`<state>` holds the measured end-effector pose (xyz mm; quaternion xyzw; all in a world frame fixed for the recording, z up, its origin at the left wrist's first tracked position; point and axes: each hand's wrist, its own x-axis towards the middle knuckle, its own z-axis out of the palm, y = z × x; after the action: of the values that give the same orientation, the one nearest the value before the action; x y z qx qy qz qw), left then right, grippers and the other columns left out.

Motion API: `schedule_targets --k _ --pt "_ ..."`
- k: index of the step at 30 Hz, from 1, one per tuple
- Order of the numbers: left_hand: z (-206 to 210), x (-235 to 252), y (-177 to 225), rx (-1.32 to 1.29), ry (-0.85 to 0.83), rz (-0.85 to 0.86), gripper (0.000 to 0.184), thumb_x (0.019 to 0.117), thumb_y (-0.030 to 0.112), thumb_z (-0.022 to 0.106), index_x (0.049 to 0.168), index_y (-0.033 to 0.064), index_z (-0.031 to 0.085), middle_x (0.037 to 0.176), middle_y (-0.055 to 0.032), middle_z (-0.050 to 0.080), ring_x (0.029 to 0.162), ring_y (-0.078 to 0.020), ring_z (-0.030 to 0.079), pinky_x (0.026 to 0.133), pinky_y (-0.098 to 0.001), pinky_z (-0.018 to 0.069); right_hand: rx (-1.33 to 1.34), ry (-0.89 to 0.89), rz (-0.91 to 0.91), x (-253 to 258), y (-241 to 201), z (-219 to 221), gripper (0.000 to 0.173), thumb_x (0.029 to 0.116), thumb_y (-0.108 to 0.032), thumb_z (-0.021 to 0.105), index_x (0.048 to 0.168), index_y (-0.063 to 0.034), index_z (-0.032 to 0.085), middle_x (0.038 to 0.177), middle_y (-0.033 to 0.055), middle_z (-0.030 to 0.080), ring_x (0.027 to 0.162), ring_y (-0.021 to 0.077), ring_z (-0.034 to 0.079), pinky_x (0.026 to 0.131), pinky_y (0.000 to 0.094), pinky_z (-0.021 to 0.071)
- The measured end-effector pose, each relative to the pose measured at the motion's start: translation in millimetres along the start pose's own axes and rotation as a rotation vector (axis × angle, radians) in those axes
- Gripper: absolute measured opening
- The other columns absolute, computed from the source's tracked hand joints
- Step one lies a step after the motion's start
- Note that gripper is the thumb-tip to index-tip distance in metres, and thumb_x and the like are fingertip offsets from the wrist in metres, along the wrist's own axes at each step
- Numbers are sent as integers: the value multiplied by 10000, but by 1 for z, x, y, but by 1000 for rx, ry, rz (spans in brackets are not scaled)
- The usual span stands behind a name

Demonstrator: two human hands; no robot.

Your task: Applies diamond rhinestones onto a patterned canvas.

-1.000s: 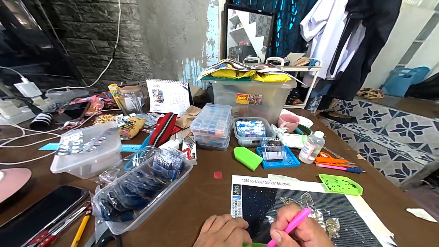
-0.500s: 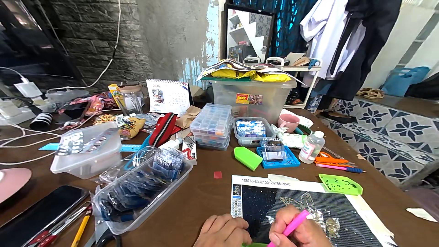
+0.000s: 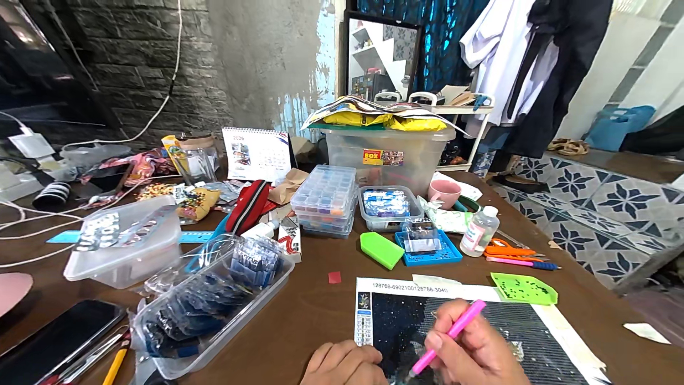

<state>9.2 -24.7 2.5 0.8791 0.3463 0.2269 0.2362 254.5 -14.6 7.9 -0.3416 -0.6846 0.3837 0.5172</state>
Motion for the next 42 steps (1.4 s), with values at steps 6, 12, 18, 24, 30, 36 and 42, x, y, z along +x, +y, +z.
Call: schedule_targets --k 6,12,18,24,30,36,42 --pt "-1 1 -1 10 -16 2 507 860 393 739 1172 -3 687 1333 -210 646 1216 -404 608 1026 -613 415 -30 175 102 10 7 -5 122 981 -15 547 1027 -115 493 738 -101 608 584 -14 593 518 161 503" --pt "0 1 -2 11 -18 -1 508 864 398 730 1176 0 687 1343 -206 642 1229 -404 599 1038 -606 407 -57 146 115 9 7 -2 100 981 -20 551 1025 -91 497 739 -79 618 590 -11 586 528 170 492" --pt "0 0 -2 16 -8 4 505 861 397 736 1171 1 692 1337 -205 646 1220 -396 606 1034 -603 410 -91 130 90 9 9 -2 86 986 -32 562 1023 -80 500 736 -76 610 590 -11 585 527 172 498" --pt "0 0 -2 8 -15 9 502 864 389 735 1178 1 684 1342 -204 641 1229 -395 599 1040 -595 406 -108 132 95 9 10 -1 89 986 -26 562 1026 -77 502 738 -76 607 587 -14 579 526 170 493" --pt "0 0 -2 9 -7 5 502 861 389 738 1179 4 686 1340 -203 644 1235 -393 598 1047 -596 402 -118 122 87 9 10 -2 90 985 -28 563 1023 -80 500 732 -80 608 583 -18 577 524 168 491" --pt "0 0 -2 12 -5 6 508 862 393 734 1182 1 688 1338 -203 647 1237 -394 598 1051 -594 400 -125 115 73 9 13 -2 81 989 -36 557 1028 -77 499 731 -75 608 585 -14 581 522 170 493" --pt "1 0 -1 17 2 7 509 863 398 730 1182 3 687 1335 -206 647 1229 -391 602 1046 -595 402 -125 116 67 9 13 -2 91 983 -30 561 1026 -83 500 725 -79 603 580 -15 579 519 170 492"
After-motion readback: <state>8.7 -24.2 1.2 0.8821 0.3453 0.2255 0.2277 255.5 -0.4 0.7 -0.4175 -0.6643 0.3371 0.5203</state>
